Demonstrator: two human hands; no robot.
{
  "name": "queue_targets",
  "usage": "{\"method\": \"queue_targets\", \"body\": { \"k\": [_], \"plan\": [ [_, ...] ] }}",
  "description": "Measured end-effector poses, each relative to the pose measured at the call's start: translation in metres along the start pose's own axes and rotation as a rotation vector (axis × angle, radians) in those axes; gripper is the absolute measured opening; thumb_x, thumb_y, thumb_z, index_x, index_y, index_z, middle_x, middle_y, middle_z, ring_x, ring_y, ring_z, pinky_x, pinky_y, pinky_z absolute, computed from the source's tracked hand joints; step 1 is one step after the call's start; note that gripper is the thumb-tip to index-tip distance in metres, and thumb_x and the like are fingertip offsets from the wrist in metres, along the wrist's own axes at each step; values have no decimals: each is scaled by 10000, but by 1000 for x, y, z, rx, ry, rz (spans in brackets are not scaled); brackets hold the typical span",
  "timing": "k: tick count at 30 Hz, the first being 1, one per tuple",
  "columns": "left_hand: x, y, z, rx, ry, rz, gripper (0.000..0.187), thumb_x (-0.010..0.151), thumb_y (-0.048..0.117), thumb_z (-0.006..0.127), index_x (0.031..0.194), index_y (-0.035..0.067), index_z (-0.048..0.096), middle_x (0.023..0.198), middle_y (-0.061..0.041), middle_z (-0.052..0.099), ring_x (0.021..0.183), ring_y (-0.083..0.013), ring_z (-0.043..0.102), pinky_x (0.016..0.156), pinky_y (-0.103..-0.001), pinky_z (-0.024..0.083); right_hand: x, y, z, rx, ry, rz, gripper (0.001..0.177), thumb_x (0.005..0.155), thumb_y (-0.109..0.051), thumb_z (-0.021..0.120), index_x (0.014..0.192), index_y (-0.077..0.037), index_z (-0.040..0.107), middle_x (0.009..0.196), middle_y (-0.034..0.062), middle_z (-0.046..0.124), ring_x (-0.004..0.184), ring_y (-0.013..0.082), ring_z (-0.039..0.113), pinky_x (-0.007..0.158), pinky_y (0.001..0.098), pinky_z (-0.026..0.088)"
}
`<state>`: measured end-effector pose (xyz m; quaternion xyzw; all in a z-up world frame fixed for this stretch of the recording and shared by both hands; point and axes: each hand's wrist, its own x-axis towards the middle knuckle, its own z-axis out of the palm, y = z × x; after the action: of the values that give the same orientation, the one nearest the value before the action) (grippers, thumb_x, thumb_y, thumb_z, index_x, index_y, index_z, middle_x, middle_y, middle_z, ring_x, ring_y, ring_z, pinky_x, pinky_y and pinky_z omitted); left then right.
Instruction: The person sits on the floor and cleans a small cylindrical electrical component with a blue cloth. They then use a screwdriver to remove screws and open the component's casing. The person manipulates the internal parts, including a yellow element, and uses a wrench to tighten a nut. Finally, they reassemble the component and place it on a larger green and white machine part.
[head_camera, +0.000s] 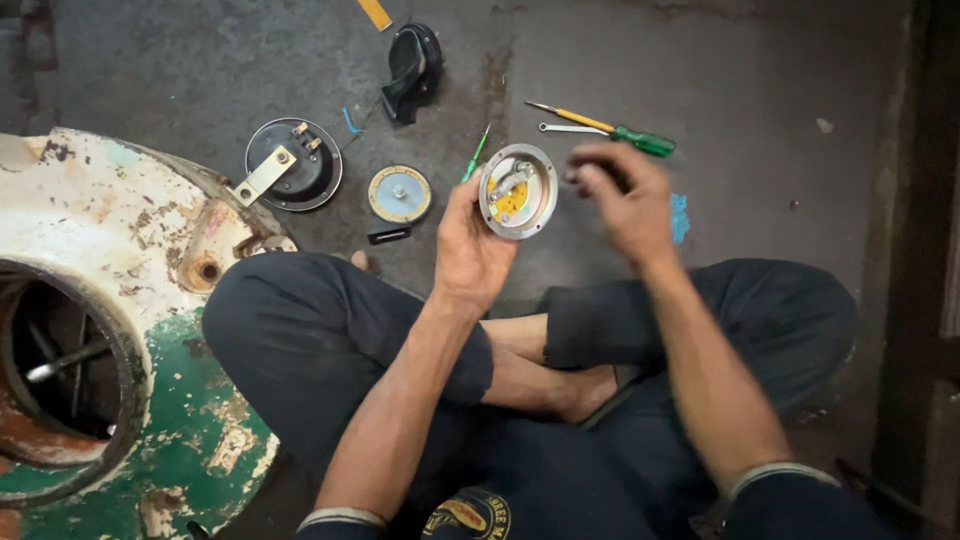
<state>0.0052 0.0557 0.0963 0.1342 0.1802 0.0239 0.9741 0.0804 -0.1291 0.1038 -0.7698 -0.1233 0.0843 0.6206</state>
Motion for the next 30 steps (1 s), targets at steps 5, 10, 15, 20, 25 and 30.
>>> {"method": "queue_targets", "body": {
  "k": [5, 10, 15, 20, 25, 30],
  "plan": [
    [3, 2, -7, 54, 4, 20, 351, 1065, 262, 485, 1243, -9, 620, 1219, -128, 700, 1180, -244, 662, 1078, -435, 510, -14, -29, 10, -106, -111, -337, 423, 941, 33, 748, 1339, -51, 631, 1360, 140, 633, 1137, 209, 693, 917, 313, 603],
    [7, -6, -12, 67, 16, 21, 369, 1090, 273, 452, 1260, -8, 620, 1227, -123, 700, 1176, -232, 666, 1070, -414, 514, -9, -35, 2, -195, -199, -372, 632, 853, -76, 879, 1413, -72, 585, 1488, 155, 530, 1285, 269, 621, 963, 338, 592],
    [6, -13, -16, 53, -17, 11, 388, 1122, 305, 422, 1264, 5, 624, 1223, -123, 701, 1163, -235, 670, 1048, -406, 531, -10, -30, 4, -194, -285, -405, 736, 799, -170, 937, 1428, -90, 564, 1524, 172, 478, 1330, 304, 582, 984, 357, 588],
    [6, -9, -17, 62, 45, -19, 413, 1102, 343, 396, 1232, 28, 629, 1181, -118, 707, 1102, -245, 686, 974, -428, 560, -12, -27, 13, -237, -296, -491, 804, 743, -207, 968, 1416, -70, 549, 1499, 182, 473, 1344, 335, 560, 1063, 406, 544],
    [9, -12, -20, 31, -29, 30, 383, 1122, 316, 417, 1241, 22, 632, 1189, -118, 705, 1119, -239, 680, 1004, -420, 547, -15, -21, 21, -161, -283, -343, 564, 794, -34, 885, 1287, -75, 614, 1498, 183, 482, 1347, 319, 584, 1039, 376, 574],
    [9, -14, -20, 37, -22, 34, 385, 1118, 319, 415, 1241, 25, 630, 1186, -107, 705, 1120, -225, 677, 1008, -406, 538, -20, -19, 27, -140, -236, -357, 415, 792, 35, 859, 1157, -61, 685, 1483, 155, 501, 1380, 318, 570, 1144, 416, 522]
  ]
}}
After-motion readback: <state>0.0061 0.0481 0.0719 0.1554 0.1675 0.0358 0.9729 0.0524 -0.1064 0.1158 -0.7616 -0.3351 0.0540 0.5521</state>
